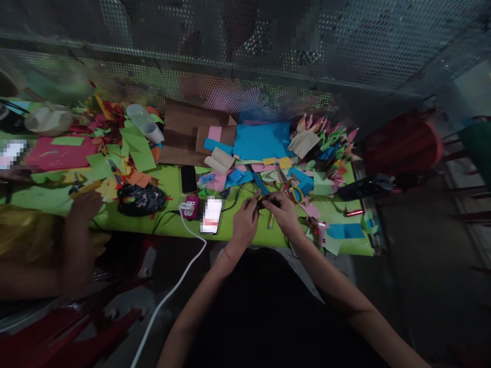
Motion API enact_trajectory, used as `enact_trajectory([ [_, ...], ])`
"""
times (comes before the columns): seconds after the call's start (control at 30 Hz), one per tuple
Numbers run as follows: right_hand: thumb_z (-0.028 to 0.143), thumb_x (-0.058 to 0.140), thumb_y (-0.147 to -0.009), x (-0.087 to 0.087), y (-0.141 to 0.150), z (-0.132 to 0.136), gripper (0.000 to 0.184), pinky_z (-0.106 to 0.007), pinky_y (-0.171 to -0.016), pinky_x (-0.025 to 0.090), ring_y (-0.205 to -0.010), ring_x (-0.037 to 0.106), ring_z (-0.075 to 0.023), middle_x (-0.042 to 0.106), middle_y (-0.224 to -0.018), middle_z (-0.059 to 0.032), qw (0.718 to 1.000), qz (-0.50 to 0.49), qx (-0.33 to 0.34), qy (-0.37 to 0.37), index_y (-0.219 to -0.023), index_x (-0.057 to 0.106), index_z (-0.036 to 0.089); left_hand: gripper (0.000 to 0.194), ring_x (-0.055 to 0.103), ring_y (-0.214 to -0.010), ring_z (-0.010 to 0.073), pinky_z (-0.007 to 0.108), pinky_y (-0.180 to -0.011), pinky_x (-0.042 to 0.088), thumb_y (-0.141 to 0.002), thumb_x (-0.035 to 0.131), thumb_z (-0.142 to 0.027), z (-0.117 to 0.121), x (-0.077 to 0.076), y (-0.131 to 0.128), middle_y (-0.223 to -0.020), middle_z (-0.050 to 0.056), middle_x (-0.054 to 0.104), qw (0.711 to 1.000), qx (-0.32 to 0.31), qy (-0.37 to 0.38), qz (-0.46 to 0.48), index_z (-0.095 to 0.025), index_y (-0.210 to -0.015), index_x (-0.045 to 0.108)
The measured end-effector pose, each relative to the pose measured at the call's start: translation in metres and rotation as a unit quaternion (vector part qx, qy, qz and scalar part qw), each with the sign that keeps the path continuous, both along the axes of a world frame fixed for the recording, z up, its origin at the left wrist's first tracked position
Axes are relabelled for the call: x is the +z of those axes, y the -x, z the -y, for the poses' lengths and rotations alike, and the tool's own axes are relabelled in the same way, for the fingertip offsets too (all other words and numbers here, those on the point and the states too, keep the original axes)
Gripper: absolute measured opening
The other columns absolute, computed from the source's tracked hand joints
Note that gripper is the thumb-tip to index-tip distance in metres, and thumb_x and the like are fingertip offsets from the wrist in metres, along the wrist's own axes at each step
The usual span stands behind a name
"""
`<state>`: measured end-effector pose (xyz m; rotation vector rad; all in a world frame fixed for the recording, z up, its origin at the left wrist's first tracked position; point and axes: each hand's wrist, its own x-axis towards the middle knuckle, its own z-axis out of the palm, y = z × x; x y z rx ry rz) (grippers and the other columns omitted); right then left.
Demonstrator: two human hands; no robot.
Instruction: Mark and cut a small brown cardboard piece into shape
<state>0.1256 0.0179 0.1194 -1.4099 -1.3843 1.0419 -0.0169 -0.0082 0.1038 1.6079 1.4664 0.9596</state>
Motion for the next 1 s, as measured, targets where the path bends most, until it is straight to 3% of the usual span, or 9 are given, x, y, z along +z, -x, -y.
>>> enact_trajectory([
  [0.37,0.046,0.073,-0.076,0.001,0.002,0.004,0.024,-0.039,-0.089,0.052,-0.097,0.063,-0.0248,0.067,-0.093,-0.0064,1.000,-0.015,-0.018,-0.013,-0.071,0.071,0.023,0.052,0.067,-0.083,0.0206,0.029,-0.072,0.049,-0.102,0.035,-0.023,0.006,0.000,0.000,-0.112,0.012,0.067,0.978,-0.041,-0.028,-0.203,-0.024,-0.154,0.040],
  [0.6,0.050,0.072,-0.079,0.002,0.001,0.007,0.028,-0.038,-0.088,0.052,-0.098,0.064,-0.0247,0.068,-0.095,-0.0069,1.000,-0.020,0.001,0.000,-0.072,0.071,0.023,0.052,0.063,-0.072,0.0180,0.028,-0.066,0.046,-0.101,0.038,-0.027,0.011,0.006,-0.003,-0.108,0.012,0.064,0.961,-0.044,-0.018,-0.272,-0.024,-0.153,0.042],
  [0.7,0.051,0.073,-0.077,0.001,0.000,0.006,0.029,-0.039,-0.087,0.052,-0.095,0.065,-0.0248,0.070,-0.092,-0.0068,1.000,-0.019,-0.013,-0.006,-0.068,0.070,0.023,0.051,0.065,-0.077,0.0199,0.030,-0.070,0.048,-0.100,0.041,-0.026,0.013,0.005,-0.003,-0.110,0.013,0.064,0.976,-0.045,-0.001,-0.215,-0.024,-0.151,0.046],
  [0.83,0.050,0.074,-0.076,0.000,-0.009,0.002,0.027,-0.040,-0.089,0.051,-0.097,0.065,-0.0255,0.071,-0.092,-0.0064,1.000,-0.021,-0.023,-0.001,-0.070,0.074,0.024,0.046,0.066,-0.095,0.0215,0.033,-0.085,0.051,-0.098,0.045,-0.023,0.015,-0.003,0.003,-0.118,0.012,0.067,1.000,-0.001,0.022,-0.007,-0.024,-0.143,0.055],
  [0.9,0.049,0.075,-0.075,0.001,-0.014,0.000,0.025,-0.040,-0.090,0.050,-0.099,0.064,-0.0254,0.071,-0.094,-0.0062,0.999,-0.026,-0.027,0.012,-0.070,0.074,0.024,0.040,0.066,-0.095,0.0201,0.033,-0.087,0.051,-0.096,0.049,-0.024,0.015,-0.008,0.006,-0.115,0.011,0.071,0.993,0.025,0.052,0.098,-0.021,-0.133,0.063],
  [1.0,0.046,0.075,-0.073,0.002,-0.017,-0.001,0.023,-0.038,-0.089,0.049,-0.101,0.064,-0.0251,0.071,-0.094,-0.0059,0.998,-0.040,-0.027,0.032,-0.068,0.074,0.024,0.035,0.065,-0.079,0.0163,0.028,-0.072,0.051,-0.093,0.055,-0.029,0.015,-0.011,0.010,-0.097,0.008,0.074,0.972,0.044,0.116,0.199,-0.017,-0.123,0.068],
])
